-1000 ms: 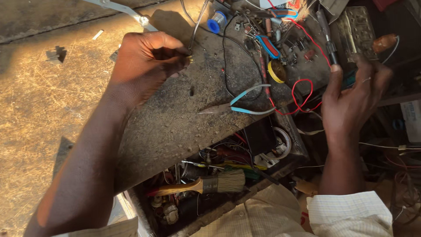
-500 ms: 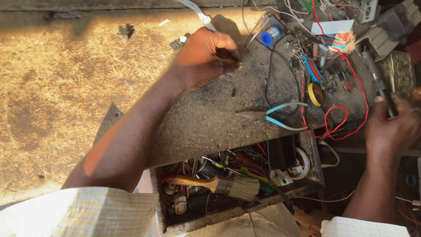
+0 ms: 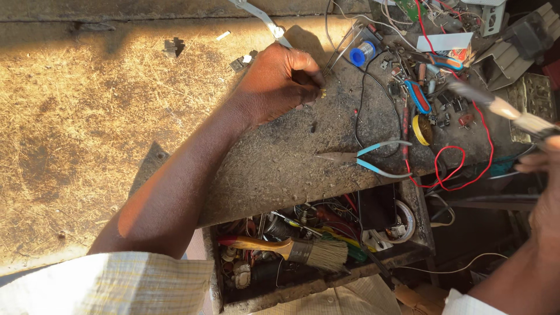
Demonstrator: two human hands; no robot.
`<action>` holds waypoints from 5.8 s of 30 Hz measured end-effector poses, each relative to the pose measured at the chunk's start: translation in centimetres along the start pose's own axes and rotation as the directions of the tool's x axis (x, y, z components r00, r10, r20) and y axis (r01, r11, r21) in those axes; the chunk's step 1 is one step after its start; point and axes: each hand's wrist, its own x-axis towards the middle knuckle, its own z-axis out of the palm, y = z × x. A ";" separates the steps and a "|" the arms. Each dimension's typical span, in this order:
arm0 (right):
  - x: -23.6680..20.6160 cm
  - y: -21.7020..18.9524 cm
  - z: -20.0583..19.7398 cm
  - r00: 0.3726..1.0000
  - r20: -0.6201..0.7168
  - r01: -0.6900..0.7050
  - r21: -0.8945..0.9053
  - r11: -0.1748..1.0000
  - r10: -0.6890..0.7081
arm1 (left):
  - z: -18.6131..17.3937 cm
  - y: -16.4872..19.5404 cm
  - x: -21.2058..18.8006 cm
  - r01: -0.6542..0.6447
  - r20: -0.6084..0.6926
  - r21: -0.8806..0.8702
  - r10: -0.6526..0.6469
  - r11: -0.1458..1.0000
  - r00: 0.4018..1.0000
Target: The person strips the insulation from a wire using pliers, then solders the exposed wire to a small green circuit board using a soldering iron. The person holds the board and wire while applying heat and solder to create a connection.
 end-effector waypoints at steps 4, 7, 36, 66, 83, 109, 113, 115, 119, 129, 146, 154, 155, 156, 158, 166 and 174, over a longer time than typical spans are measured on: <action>0.1 -8.2 5.2 0.992 0.066 0.101 0.053 0.993 -0.104 | -0.4 -0.2 -0.1 -0.008 -0.016 0.036 0.009 0.999 1.000; 0.4 -14.8 8.6 0.981 0.104 0.162 0.023 0.987 -0.164 | -0.5 -0.3 0.0 -0.015 -0.025 0.045 0.017 0.999 1.000; 1.3 -19.5 12.6 0.981 0.137 0.131 0.052 0.990 -0.137 | -0.4 -1.1 0.1 -0.067 -0.031 0.121 0.071 0.990 0.997; 0.4 -16.9 12.7 0.998 0.057 0.009 0.308 0.951 -0.028 | -0.6 -1.5 0.2 -0.116 0.006 0.048 0.116 0.992 0.993; -4.2 -14.9 12.5 0.957 0.005 0.280 0.233 0.931 -0.289 | -0.7 0.0 0.0 0.049 0.100 -0.209 -0.029 0.977 0.995; -4.7 -16.3 13.1 0.883 0.038 0.468 -0.122 0.875 -0.467 | -0.4 -1.4 0.3 -0.013 0.071 -0.145 0.023 0.989 0.997; -5.1 -16.4 13.0 0.818 0.058 0.573 -0.174 0.801 -0.573 | -0.4 -1.5 0.2 0.011 0.063 -0.127 -0.003 0.992 0.998; -5.3 -16.4 12.9 0.796 0.068 0.603 -0.172 0.779 -0.601 | -0.3 -1.5 0.2 -0.005 0.060 -0.148 0.014 0.989 0.998; -5.2 -16.4 12.8 0.758 0.082 0.649 -0.190 0.737 -0.647 | -0.2 -1.6 0.2 -0.027 0.055 -0.161 0.036 0.987 0.998; -5.5 -16.5 13.1 0.735 0.094 0.673 -0.226 0.705 -0.672 | -0.2 -1.8 0.1 -0.038 0.051 -0.153 0.047 0.988 0.998; -5.4 -16.6 12.9 0.745 0.114 0.663 -0.234 0.711 -0.658 | -0.1 -1.6 -0.1 -0.028 0.053 -0.118 0.035 0.993 0.998; -5.5 -16.9 12.6 0.743 0.098 0.661 -0.263 0.703 -0.662 | -0.5 -1.4 0.0 -0.015 0.059 -0.120 0.022 0.993 0.998; -5.5 -16.7 12.6 0.738 0.093 0.666 -0.261 0.699 -0.669 | -0.5 -1.3 0.0 -0.012 0.060 -0.117 0.019 0.993 0.998; -5.4 -16.4 12.5 0.733 0.089 0.671 -0.259 0.694 -0.675 | -0.5 -1.3 0.1 -0.007 0.060 -0.122 0.015 0.993 0.998; -5.2 -15.6 12.4 0.721 0.085 0.684 -0.238 0.689 -0.687 | -0.5 -1.4 0.1 0.003 0.062 -0.131 0.005 0.991 0.998; -5.2 -14.0 12.2 0.714 0.079 0.694 -0.208 0.689 -0.696 | -0.5 -1.3 0.0 -0.008 0.061 -0.108 0.014 0.994 0.998; -5.7 -16.1 12.9 0.735 0.075 0.663 -0.291 0.690 -0.674 | -0.6 -1.6 0.0 -0.043 0.059 -0.087 0.048 0.995 0.997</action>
